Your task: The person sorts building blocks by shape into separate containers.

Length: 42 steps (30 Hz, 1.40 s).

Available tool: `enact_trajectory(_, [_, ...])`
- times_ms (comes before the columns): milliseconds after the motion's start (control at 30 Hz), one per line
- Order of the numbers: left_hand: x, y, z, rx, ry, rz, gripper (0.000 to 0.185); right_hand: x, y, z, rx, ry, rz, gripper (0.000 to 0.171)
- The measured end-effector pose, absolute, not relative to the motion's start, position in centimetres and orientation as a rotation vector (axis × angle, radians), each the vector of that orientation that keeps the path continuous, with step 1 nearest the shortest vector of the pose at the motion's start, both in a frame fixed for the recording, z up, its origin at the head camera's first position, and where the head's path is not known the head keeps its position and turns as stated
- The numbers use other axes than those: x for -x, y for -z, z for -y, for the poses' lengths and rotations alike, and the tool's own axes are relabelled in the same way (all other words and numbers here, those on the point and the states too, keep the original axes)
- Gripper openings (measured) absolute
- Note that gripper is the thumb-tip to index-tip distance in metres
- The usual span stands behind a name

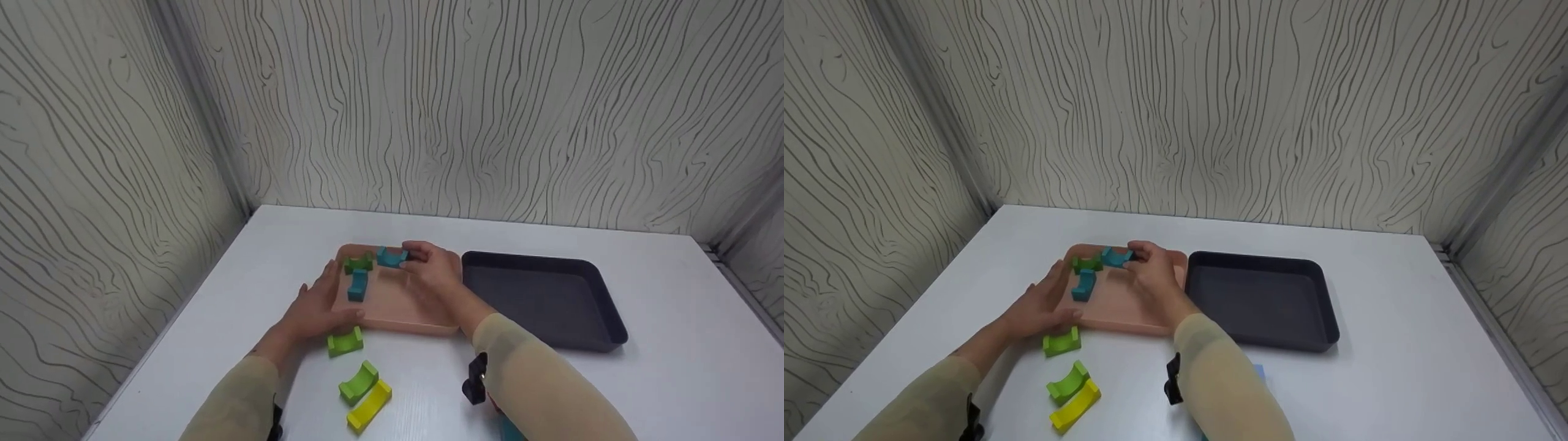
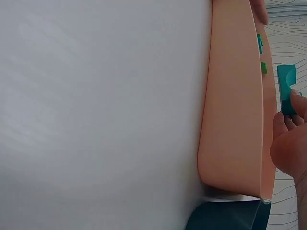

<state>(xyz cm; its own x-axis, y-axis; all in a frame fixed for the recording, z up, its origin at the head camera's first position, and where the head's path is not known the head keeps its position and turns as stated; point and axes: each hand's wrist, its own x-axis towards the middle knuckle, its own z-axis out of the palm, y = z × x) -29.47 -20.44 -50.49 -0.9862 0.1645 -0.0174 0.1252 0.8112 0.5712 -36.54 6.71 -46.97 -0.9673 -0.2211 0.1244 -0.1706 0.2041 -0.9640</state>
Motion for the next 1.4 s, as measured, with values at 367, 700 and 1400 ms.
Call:
enact_trajectory(367, [29.3,50.3,20.5,-0.272,-0.914,-2.935,0.122,37.3,48.1,-5.9,0.382,1.872,-2.459,0.042])
enact_trajectory(700, [29.3,50.3,20.9,-0.271,-0.901,-2.937,0.125,37.7,48.4,-5.1,0.391,1.811,-2.472,0.04])
enact_trajectory(1400, [29.4,50.4,20.6,-0.282,-0.916,-2.954,0.123,38.0,49.4,-5.4,0.451,1.719,-2.534,0.043])
